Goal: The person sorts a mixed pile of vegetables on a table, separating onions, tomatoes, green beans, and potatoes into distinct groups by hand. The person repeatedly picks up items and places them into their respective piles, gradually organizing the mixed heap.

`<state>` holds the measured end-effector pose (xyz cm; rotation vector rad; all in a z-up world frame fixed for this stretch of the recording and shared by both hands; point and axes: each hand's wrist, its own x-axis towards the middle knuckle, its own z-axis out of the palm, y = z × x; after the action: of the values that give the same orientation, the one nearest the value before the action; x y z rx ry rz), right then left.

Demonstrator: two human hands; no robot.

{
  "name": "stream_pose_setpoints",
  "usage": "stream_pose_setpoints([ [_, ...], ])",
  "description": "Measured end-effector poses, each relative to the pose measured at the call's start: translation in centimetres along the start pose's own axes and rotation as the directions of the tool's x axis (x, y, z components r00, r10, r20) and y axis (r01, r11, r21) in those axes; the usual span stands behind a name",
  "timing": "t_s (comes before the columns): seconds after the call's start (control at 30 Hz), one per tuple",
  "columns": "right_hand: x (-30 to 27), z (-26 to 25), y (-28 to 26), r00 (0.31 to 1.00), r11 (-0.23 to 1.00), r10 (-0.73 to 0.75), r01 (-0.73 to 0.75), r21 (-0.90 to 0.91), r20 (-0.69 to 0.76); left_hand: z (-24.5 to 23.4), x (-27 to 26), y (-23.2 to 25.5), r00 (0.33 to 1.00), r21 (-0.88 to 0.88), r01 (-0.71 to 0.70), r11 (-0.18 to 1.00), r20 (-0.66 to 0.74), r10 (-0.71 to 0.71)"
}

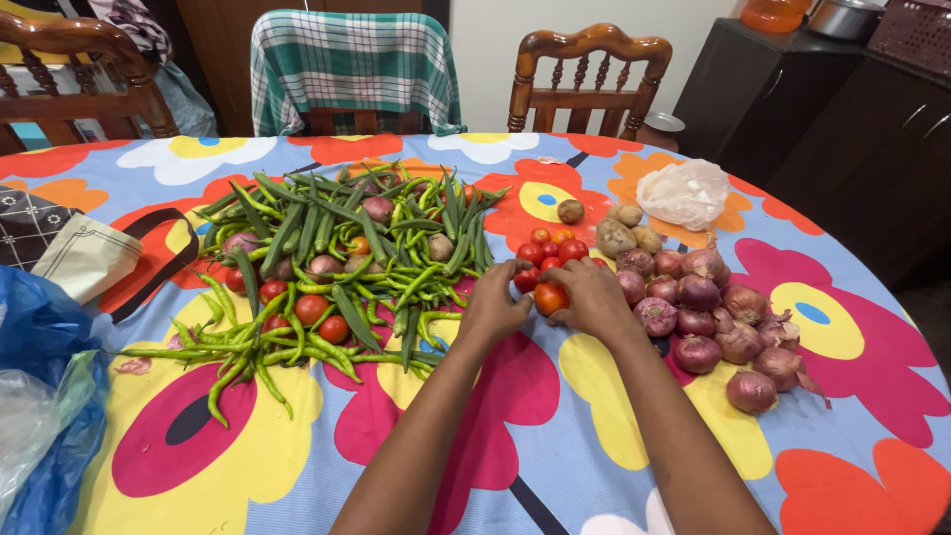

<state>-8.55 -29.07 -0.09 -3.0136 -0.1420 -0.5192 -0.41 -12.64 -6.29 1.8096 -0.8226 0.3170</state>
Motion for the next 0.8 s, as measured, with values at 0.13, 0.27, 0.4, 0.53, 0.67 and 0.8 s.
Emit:
stream_pose_setpoints([
  [0.13, 0.8, -0.8, -0.9, 0.991, 0.997, 0.058, -0.052, -0.051, 0.12, -2.1, 0.4, -0.3, 0.991, 0.024, -0.107, 0.994, -0.076, 0.108],
  [0.27, 2.3, -0.7, -1.9, 0.996, 0.994, 0.025, -0.016, 0.104, -0.088, -5.3, 1.6, -1.0, 0.983, 0.038, -0.1, 0.994, -0.15, 0.105],
  [0.4, 5.7, 1.0, -3.5, 0.995, 0.975, -0.029, 0.049, 0.218, -0.093, -8.8, 2.8, -2.4, 0.975, 0.085, 0.033, 0.996, -0.221, -0.014],
  [0.53, 9.7, 4.4, -5.6, 0.987, 0.927, -0.071, 0.119, 0.356, -0.143, -11.1, 2.9, -4.3, 0.952, 0.24, 0.012, 0.971, -0.3, 0.062],
  [0.67, 13.2, 7.4, -7.2, 0.977, 0.919, -0.057, 0.131, 0.372, -0.203, -11.1, 2.0, -6.1, 0.932, 0.256, 0.012, 0.967, -0.353, 0.082],
  [0.8, 14.8, 9.1, -8.0, 0.995, 0.921, 0.046, -0.009, 0.389, -0.086, -10.9, 1.7, -7.4, 0.909, 0.239, -0.065, 0.969, -0.387, 0.156],
])
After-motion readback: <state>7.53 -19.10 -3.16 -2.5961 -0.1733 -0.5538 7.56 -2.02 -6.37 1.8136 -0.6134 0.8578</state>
